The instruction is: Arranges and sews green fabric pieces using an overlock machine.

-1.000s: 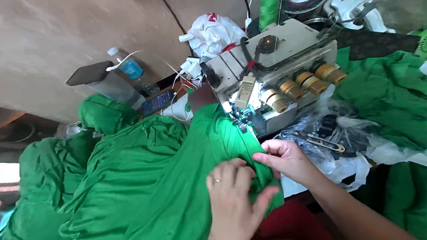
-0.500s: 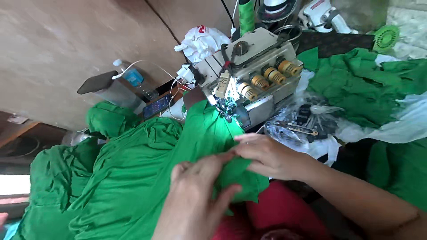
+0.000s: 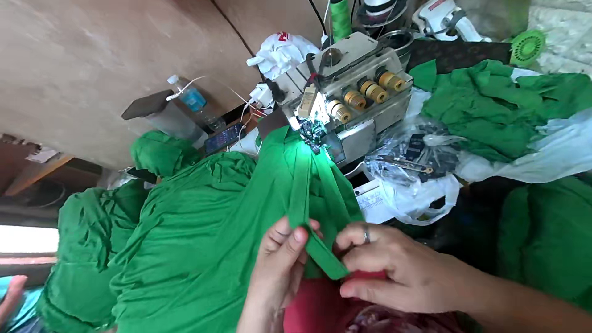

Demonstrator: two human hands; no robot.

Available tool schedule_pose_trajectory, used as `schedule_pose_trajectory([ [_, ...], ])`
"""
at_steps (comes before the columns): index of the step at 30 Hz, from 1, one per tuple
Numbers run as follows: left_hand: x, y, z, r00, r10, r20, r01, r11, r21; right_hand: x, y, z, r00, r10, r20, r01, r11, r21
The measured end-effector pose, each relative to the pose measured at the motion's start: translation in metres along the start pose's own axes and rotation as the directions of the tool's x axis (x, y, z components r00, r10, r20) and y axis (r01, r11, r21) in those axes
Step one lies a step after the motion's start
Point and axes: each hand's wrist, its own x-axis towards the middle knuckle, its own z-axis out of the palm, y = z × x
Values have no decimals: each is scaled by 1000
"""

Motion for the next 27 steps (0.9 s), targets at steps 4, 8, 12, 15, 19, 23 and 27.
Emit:
schedule_pose_trajectory([
  [4, 3, 6, 1, 974, 209, -82, -187, 958, 218, 3, 4, 3, 986, 127, -106, -126, 992, 14],
  [8, 11, -6, 2, 939, 341, -33, -315, 898, 308, 2, 2, 4, 991, 75, -115, -85, 993, -85],
  [12, 25, -20, -17, 933, 329, 144, -359, 846, 395, -2, -13, -7, 994, -85, -62, 70, 975, -212],
  [15, 43, -28, -31, 903, 334, 270, -346, 190, 919, -8, -27, -16, 990, -139, 30, 142, 958, -248],
  [19, 47, -27, -31, 897, 149, 417, -256, -594, 763, -9, -32, -22, 988, -137, 71, 150, 958, -245],
  [23, 17, 20, -5, 901, -69, 429, -430, -282, 858, -4, -26, -27, 994, -103, 39, 107, 990, -88],
  [27, -17, 76, 60, 867, -265, 422, -441, -12, 898, 11, -19, -27, 992, -129, 9, 129, 985, -114],
])
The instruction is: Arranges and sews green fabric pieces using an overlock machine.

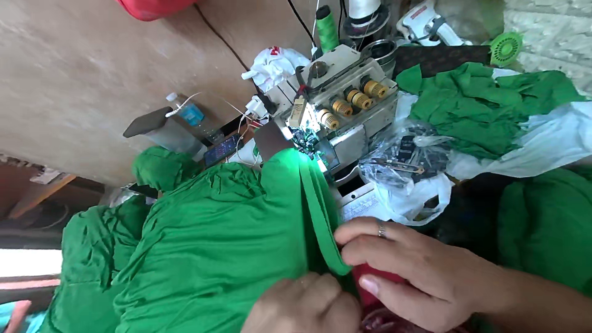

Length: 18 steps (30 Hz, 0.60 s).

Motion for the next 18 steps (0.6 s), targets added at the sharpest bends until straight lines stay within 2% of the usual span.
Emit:
schedule_pose_trajectory([
  [1, -2, 8, -7, 1000, -11, -13, 11, 1000, 9, 3, 3, 2, 1000, -15, 13, 16, 1000, -22],
  [3, -4, 3, -11, 989, -31, -141, 26, 999, -36, 7, 5, 5, 999, -26, 31, 29, 996, -79],
  [5, -2, -16, -5, 957, -19, -290, -22, 990, -138, 8, 5, 7, 999, -24, 25, 27, 991, -130],
  [7, 2, -27, 3, 926, 1, -377, -92, 970, -223, 6, 3, 7, 1000, -15, 16, 17, 991, -134],
  [9, 7, -25, 11, 917, -19, -398, -133, 927, -352, 4, -2, 6, 1000, -27, 2, 27, 994, -111],
  [11, 10, -30, 21, 936, -41, -349, -146, 858, -492, 3, -9, 3, 999, -49, -13, 47, 995, -90],
  [13, 15, -42, 33, 946, 5, -324, -201, 793, -575, 1, -12, -1, 998, -60, -17, 58, 994, -93],
  [15, 23, -49, 41, 920, 57, -388, -274, 802, -530, -1, -10, -5, 998, -60, -26, 58, 996, -72],
  [18, 50, -47, 40, 826, 125, -549, -375, 850, -370, -5, -5, -16, 994, -14, -106, 15, 1000, 6],
])
